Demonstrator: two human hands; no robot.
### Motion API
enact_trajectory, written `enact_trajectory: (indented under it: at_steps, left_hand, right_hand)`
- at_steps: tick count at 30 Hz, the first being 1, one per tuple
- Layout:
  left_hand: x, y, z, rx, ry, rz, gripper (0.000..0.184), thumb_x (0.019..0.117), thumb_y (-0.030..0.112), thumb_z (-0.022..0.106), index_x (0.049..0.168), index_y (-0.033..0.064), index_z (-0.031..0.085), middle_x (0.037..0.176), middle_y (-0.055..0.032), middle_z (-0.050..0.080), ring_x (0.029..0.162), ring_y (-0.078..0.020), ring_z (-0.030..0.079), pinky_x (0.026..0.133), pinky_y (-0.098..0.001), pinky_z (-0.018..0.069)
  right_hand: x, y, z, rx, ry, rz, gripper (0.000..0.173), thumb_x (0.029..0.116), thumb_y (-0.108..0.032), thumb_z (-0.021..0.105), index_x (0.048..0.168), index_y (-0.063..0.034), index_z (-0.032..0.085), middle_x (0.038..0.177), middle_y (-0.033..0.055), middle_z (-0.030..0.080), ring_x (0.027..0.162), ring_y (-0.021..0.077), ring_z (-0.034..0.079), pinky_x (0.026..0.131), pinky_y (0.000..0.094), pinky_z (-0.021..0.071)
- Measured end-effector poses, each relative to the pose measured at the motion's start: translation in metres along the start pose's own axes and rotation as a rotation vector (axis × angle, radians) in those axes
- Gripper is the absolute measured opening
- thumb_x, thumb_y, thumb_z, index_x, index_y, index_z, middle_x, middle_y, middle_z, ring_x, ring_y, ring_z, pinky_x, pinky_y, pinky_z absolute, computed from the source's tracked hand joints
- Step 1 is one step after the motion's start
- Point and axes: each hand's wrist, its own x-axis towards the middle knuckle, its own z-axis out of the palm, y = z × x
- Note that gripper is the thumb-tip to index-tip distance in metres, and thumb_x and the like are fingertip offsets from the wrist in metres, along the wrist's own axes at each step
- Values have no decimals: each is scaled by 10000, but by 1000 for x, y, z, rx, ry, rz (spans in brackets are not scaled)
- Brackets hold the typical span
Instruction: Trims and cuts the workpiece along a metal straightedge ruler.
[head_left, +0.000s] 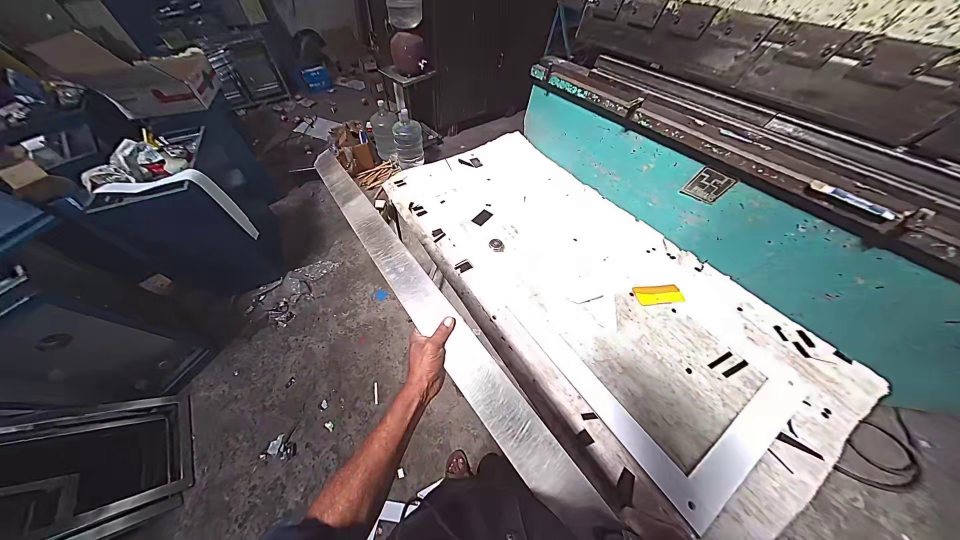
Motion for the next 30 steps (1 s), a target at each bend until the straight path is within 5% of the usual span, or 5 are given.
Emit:
enact_trajectory:
  at_steps: [2,5,12,20,30]
  left_hand:
    - [-13,7,-7,-20,16,10,398,953,-10,659,1306,-65,485,1038,-181,729,912,-234,743,838,-402,631]
    - [-23,18,-20,-10,-9,19,431,921,-11,690,1294,-77,486,1053,-197,730,940,-255,744,869,-417,623]
    - [13,36,-69,100,-287,-50,438,830,2,804,1214,-66,604,1066,-171,752,1007,-244,737,954,-445,595]
    - [177,113,-116,-79,-94,-52,144,900,68,717,1028,16,677,959,-156,771,883,-236,767,830,-429,634]
    - [380,181,-136,-71,-40,-53,212,1066,189,482,1161,50,611,1042,-109,750,972,-216,745,861,-439,625]
  right_hand:
    - [37,-22,1,92,37,-127,440,986,-381,669,865,40,628,653,159,560,585,278,548,563,485,445]
    - [89,-62,1,204,60,-239,427,967,-372,695,852,36,641,641,119,550,584,202,527,571,410,436]
    - [234,-145,5,330,-10,-276,534,875,-605,711,799,-87,606,613,-16,469,559,97,471,535,316,398]
    - [365,-215,0,445,-130,-302,500,884,-526,741,901,-34,655,698,53,576,651,149,563,614,369,457]
    - [482,-263,-16,421,-41,-361,541,948,-585,640,909,-46,657,663,55,569,615,151,559,578,360,447]
